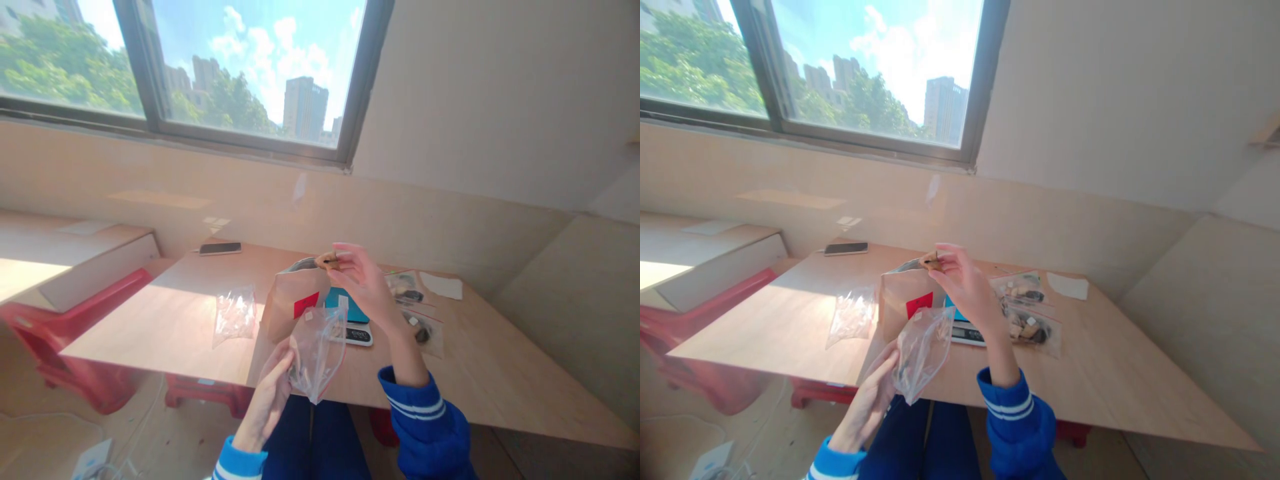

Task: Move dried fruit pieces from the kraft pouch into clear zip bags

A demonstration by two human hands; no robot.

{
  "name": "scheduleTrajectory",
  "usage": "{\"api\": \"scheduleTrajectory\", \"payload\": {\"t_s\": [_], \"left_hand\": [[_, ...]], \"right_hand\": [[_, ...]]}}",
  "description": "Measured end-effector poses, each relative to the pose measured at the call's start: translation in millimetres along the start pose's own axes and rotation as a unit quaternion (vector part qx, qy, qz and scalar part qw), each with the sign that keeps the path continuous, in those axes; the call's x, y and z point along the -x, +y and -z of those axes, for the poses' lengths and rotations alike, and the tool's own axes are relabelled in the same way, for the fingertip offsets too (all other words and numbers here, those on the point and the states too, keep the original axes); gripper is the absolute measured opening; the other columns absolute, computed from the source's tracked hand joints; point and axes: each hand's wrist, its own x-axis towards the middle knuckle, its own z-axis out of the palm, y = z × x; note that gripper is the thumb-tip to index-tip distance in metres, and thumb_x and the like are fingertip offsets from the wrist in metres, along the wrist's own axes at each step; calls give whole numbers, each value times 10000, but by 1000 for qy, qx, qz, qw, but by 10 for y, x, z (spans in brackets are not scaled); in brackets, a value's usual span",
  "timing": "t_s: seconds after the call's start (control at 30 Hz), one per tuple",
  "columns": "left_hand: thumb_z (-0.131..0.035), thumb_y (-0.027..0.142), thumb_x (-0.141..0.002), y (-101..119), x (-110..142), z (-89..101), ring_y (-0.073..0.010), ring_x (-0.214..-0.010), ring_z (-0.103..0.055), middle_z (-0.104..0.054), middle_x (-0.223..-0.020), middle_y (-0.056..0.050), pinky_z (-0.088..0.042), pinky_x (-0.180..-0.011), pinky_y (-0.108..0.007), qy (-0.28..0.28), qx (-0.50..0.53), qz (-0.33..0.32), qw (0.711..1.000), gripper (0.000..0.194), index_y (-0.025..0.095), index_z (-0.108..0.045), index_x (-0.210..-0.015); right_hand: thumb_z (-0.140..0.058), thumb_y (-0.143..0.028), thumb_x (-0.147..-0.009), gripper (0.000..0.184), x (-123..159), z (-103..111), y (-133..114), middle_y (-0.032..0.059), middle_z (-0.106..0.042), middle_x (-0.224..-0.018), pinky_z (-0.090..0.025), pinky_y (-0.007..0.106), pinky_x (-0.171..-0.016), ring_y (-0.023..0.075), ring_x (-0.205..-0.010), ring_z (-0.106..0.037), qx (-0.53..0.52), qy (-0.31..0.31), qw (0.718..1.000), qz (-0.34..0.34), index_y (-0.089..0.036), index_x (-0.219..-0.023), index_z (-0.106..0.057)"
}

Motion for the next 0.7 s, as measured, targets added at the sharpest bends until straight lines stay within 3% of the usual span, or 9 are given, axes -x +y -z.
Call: {"api": "scheduleTrajectory", "payload": {"t_s": [0.13, 0.27, 0.4, 0.5, 0.6, 0.7], "left_hand": [[-750, 324, -725, -27, -14, 34, -266, -1193, -580, -709, -1151, -58, -431, -1011, -369, -13, -1, -1, 1000, 359, 215, -687, -1061], [-728, 300, -746, -25, -32, 77, -252, -1213, -564, -705, -1160, -39, -396, -1044, -366, -14, 5, 0, 1000, 324, 232, -688, -1060], [-696, 258, -744, -36, -53, 117, -266, -1233, -546, -714, -1138, -48, -377, -1063, -383, -17, 22, 4, 1000, 314, 218, -702, -1055], [-650, 212, -718, -43, -69, 153, -269, -1263, -516, -708, -1159, -50, -380, -1062, -382, -19, 62, 11, 998, 325, 217, -717, -1036], [-601, 148, -650, -30, -77, 166, -269, -1300, -475, -692, -1198, -43, -403, -1038, -375, -20, 94, 20, 995, 400, 225, -723, -1024], [-569, 118, -609, -16, -76, 142, -293, -1290, -479, -689, -1201, -52, -436, -996, -388, -25, 93, 22, 995, 451, 220, -721, -1021]], "right_hand": [[-580, -232, -877, 308, -268, -189, 100, 61, -653, -1153, -489, 372, -953, 189, -1039, -621, 85, -37, 995, 49, -245, -1185, -580], [-452, -192, -930, 323, -312, -261, 175, 83, -634, -1167, -450, 391, -989, 197, -1098, -578, 160, -98, 979, 74, -228, -1220, -589], [-433, -227, -944, 393, -244, -271, 191, 114, -534, -1301, -346, 457, -1075, 231, -1249, -455, 242, -68, 964, 83, -223, -1328, -514], [-430, -229, -941, 387, -156, -192, 151, 94, -486, -1350, -287, 469, -1114, 226, -1304, -396, 237, -26, 967, 87, -249, -1319, -509], [-411, -224, -940, 300, 34, -35, 72, 69, -552, -1244, -376, 410, -1054, 205, -1217, -479, 173, 7, 983, 63, -254, -1184, -584], [-403, -209, -929, 215, 356, 96, 13, 41, -631, -965, -482, 332, -869, 178, -950, -598, 98, -9, 995, -35, -221, -939, -618]]}}
